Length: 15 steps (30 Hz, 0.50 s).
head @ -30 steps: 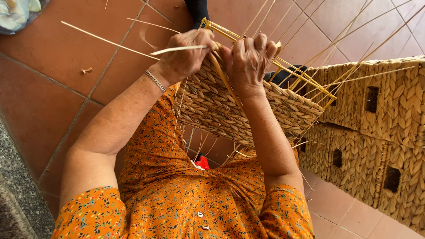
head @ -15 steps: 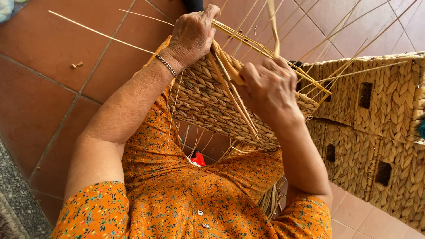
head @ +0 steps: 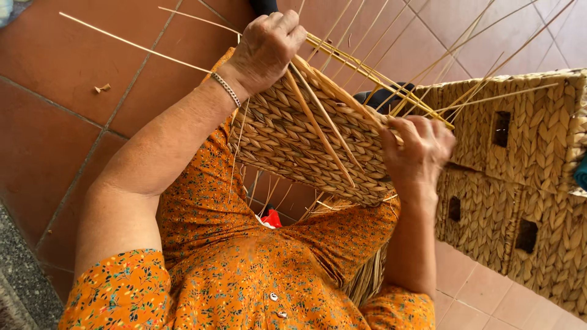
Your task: The person sits on the floor weaving a basket from water hyacinth strands around a bamboo frame. They thread and bend flexible strands over the woven wall, pull them tight, and reach to the floor for new strands as they work the rim.
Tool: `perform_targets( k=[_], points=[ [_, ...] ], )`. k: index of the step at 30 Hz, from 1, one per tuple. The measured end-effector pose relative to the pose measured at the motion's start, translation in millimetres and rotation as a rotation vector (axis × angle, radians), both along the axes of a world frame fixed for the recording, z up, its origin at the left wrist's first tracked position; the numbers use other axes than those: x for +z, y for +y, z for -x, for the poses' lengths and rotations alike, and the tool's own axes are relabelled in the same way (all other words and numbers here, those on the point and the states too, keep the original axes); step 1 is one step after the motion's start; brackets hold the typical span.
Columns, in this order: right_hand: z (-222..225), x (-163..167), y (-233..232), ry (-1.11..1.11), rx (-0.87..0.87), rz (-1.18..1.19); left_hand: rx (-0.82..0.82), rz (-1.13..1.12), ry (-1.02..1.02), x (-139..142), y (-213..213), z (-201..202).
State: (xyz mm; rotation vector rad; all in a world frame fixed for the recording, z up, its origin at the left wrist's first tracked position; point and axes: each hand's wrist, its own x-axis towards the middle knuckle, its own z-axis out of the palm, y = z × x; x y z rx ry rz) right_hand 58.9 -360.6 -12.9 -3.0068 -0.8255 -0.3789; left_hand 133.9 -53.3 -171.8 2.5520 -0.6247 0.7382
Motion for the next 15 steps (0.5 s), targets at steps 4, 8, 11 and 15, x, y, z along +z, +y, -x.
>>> perform_targets(
  k=[4, 8, 11, 15],
  points=[
    [2, -29, 34, 0.431, 0.072, -0.434, -0.153, 0.278, 0.078, 13, 2, 6],
    [-5, -29, 53, 0.994, -0.230, -0.420, -0.196, 0.101, 0.114, 34, 4, 28],
    [-12, -20, 53, 1.284, -0.028, -1.084, -0.152, -0.027, 0.083, 44, 1, 39],
    [-30, -19, 57, 1.210, -0.098, -1.237, -0.171, 0.083, 0.301, 45, -1, 30]
  ],
)
